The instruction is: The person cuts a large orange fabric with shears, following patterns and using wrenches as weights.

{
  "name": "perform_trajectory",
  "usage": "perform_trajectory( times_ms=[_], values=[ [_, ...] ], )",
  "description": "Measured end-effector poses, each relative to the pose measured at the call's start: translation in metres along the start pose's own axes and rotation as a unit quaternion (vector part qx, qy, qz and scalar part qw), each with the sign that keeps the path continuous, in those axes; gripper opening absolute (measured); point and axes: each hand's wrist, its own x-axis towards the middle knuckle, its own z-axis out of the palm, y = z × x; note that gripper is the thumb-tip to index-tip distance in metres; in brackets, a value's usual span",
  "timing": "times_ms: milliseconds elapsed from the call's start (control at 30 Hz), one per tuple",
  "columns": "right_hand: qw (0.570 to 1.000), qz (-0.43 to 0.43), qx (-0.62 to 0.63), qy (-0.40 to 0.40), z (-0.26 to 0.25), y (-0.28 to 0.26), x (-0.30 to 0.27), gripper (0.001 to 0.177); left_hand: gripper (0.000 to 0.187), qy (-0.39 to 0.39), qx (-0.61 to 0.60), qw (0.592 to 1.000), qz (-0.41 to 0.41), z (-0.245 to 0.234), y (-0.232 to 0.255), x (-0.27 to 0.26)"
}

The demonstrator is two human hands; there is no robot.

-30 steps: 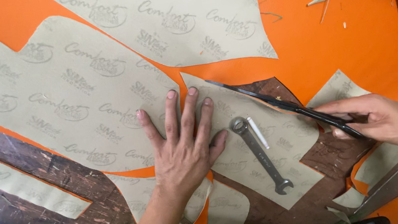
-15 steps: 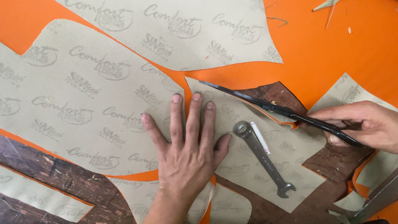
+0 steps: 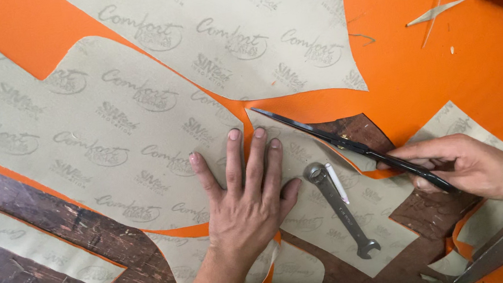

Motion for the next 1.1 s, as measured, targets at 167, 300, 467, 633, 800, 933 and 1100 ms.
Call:
perform_trajectory(
  times_ms=[167,300,467,633,800,933,1100],
  values=[
    [0.999,-0.02,-0.021,-0.012,-0.003,-0.012,0.008,0.063,0.067,-0.002,-0.009,1.0,-0.001,0.0,0.0,0.0],
    [0.999,0.012,-0.043,-0.001,-0.007,-0.023,0.01,0.064,0.066,0.003,-0.002,1.0,0.002,-0.001,-0.001,0.001],
    [0.999,-0.02,-0.042,-0.019,-0.015,-0.021,0.014,0.059,0.065,0.005,0.0,1.0,0.004,-0.002,-0.002,0.001],
    [0.996,-0.085,-0.029,-0.003,-0.023,0.007,0.001,0.054,0.066,0.007,-0.009,1.0,0.003,0.0,-0.001,0.002],
    [0.982,-0.129,0.105,0.093,0.0,0.074,-0.044,0.053,0.064,0.027,-0.001,1.0,-0.002,0.0,-0.001,0.001],
    [0.906,-0.197,0.312,0.205,0.089,0.11,-0.089,0.059,0.064,0.025,0.002,1.0,-0.002,-0.003,0.0,0.003],
    [0.844,-0.197,0.307,0.392,0.221,0.151,-0.087,0.057,0.063,0.021,-0.024,0.999,-0.009,-0.014,0.002,0.007]
  ],
)
